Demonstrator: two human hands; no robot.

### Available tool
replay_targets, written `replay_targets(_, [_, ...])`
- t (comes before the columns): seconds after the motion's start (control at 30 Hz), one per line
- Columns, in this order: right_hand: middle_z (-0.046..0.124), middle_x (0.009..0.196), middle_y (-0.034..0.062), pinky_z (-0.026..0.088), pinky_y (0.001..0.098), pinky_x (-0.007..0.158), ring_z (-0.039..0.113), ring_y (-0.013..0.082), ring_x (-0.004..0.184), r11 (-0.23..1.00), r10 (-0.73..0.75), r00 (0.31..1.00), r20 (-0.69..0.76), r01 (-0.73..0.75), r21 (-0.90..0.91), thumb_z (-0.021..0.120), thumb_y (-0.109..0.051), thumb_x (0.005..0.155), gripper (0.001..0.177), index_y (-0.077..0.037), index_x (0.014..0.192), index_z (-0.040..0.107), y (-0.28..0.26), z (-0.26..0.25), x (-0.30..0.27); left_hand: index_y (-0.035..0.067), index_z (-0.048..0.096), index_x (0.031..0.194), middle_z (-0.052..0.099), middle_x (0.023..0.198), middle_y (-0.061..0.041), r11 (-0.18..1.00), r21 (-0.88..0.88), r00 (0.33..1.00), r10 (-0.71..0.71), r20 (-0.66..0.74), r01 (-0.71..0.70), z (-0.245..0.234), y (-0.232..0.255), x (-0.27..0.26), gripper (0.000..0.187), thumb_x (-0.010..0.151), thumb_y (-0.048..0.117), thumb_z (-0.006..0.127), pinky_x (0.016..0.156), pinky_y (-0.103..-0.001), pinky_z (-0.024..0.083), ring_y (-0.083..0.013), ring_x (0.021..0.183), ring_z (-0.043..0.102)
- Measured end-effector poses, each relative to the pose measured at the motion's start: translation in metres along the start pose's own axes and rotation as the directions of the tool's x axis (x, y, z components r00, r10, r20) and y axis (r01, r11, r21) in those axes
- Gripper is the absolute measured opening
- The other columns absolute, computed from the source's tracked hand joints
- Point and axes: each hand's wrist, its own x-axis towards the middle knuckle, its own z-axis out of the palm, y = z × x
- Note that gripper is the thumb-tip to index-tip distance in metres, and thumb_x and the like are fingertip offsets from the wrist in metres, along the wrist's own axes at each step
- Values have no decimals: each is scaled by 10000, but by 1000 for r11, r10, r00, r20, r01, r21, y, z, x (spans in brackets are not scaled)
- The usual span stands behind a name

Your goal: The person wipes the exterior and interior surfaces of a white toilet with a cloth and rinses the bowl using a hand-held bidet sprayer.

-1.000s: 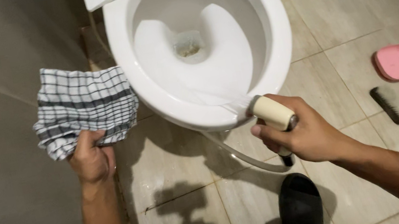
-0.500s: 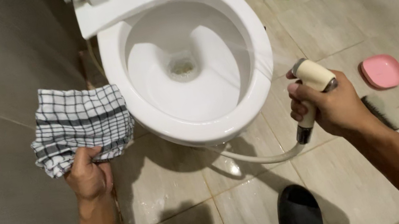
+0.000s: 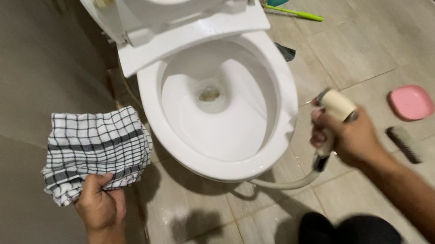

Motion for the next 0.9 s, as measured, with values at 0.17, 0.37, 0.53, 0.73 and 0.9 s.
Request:
replay_targets(0.17, [625, 789, 110, 492, 359, 472, 575, 194, 538, 999, 34, 986, -166, -39, -23, 579, 60, 869, 272, 48, 1141, 569, -30, 43, -30, -25, 561, 1286, 599, 1303, -69, 995, 68, 975, -55, -215, 72, 38, 29, -19, 519, 780, -83, 461, 1133, -437, 447, -255, 1238, 564])
replay_targets(0.37, [584, 728, 110, 490, 352, 470, 568, 190, 518, 990, 128, 956, -266, -109, 86, 608, 76, 886, 276, 45, 1159, 574, -70, 113, -73, -15, 602, 1145, 613, 1151, -106, 927, 43, 773, -284, -568, 372, 56, 40, -92, 238, 939, 89, 543, 926, -452, 493, -271, 1068, 576])
replay_targets(0.53, [581, 722, 86, 484, 348, 468, 551, 175, 519, 971, 213, 912, -351, -156, 184, 624, 30, 924, 211, 31, 1128, 573, -139, 170, -100, -26, 626, 920, 593, 952, -81, 883, 298, 851, -182, -493, 361, 83, 81, -148, 127, 976, 86, 611, 802, -371, 481, -207, 893, 542])
replay_targets(0.73, [587, 712, 78, 482, 342, 456, 563, 173, 515, 989, 128, 918, -376, -92, 114, 634, 36, 911, 220, 22, 1118, 561, -215, 231, -99, 1, 601, 939, 592, 984, -53, 827, 341, 811, -214, -545, 447, 166, 177, -157, 96, 855, 40, 629, 810, -368, 503, -205, 917, 576])
replay_targets(0.9, [596, 715, 92, 483, 345, 434, 574, 179, 504, 994, 107, 920, -376, -87, 71, 654, 21, 947, 180, 42, 1101, 564, -242, 264, -88, -22, 658, 972, 645, 1002, -47, 833, 300, 803, -254, -540, 465, 207, 229, -155, 149, 844, 35, 607, 833, -353, 487, -202, 942, 597])
